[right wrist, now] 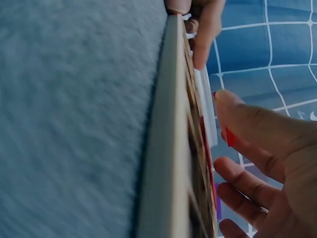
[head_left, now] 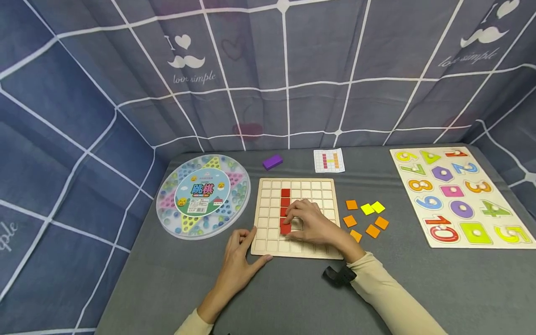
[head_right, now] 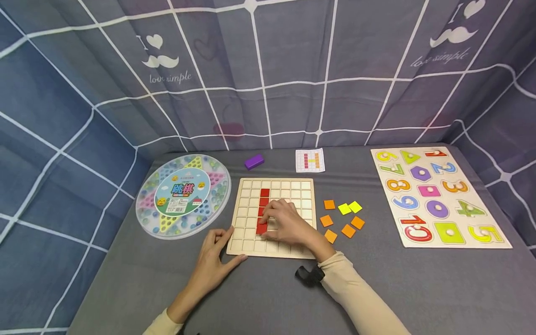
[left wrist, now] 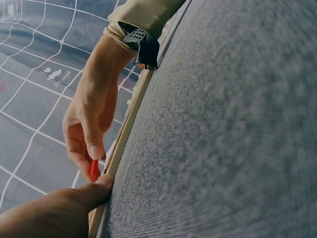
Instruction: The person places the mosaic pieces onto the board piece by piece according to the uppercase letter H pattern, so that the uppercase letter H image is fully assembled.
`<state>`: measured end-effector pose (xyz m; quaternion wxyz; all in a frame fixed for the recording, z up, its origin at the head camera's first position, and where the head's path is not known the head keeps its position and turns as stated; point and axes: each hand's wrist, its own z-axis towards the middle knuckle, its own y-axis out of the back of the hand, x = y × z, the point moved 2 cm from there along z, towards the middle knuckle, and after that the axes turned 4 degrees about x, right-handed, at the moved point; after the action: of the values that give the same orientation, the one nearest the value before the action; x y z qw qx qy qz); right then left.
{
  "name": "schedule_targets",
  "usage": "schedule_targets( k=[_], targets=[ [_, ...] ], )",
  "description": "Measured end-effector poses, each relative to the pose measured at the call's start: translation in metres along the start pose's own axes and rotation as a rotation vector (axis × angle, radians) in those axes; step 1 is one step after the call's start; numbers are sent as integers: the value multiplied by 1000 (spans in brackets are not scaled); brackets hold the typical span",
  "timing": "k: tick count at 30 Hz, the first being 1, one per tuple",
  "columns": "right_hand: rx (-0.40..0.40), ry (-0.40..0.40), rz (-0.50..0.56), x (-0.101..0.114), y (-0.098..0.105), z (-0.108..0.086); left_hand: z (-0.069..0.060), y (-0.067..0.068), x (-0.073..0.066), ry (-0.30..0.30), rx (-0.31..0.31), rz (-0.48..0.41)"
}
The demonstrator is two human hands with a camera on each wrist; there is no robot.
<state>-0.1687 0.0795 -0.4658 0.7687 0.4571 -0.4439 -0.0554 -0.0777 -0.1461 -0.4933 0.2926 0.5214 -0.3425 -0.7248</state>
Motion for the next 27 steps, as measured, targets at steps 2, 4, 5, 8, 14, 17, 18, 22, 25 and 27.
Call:
schedule_targets(
  k=[2, 4, 5, 8, 14, 17, 18, 22, 25, 27],
  targets=[
    [21, 1, -2, 0, -2, 0, 0, 0, -1, -1, 1, -2],
    [27, 4, -5, -1, -4, -1, 0, 0, -1, -2, 0, -5],
    [29, 7, -6, -1, -5, -1, 0, 0, -1, -1, 0, -6],
    [24, 15, -15, -2, -6, -1, 0, 0, -1, 4, 3, -9],
    [36, 43, -35, -1, -7, -2, 0, 0, -1, 10, 8, -15],
    [55, 49, -47, 0, -7, -2, 1, 0, -1, 6, 6, -16],
    [60, 48, -56, 0, -7, -2, 1, 0, -1, 4, 6, -16],
    [65, 45, -67, 0, -7, -1, 1, 1, -1, 1, 5, -15],
    [66, 43, -67, 0, -8, -1, 0, 1, -1, 4, 6, -15],
    [67, 44, -62, -1, -8, -1, 0, 1, -2, 6, 7, -14]
  ],
)
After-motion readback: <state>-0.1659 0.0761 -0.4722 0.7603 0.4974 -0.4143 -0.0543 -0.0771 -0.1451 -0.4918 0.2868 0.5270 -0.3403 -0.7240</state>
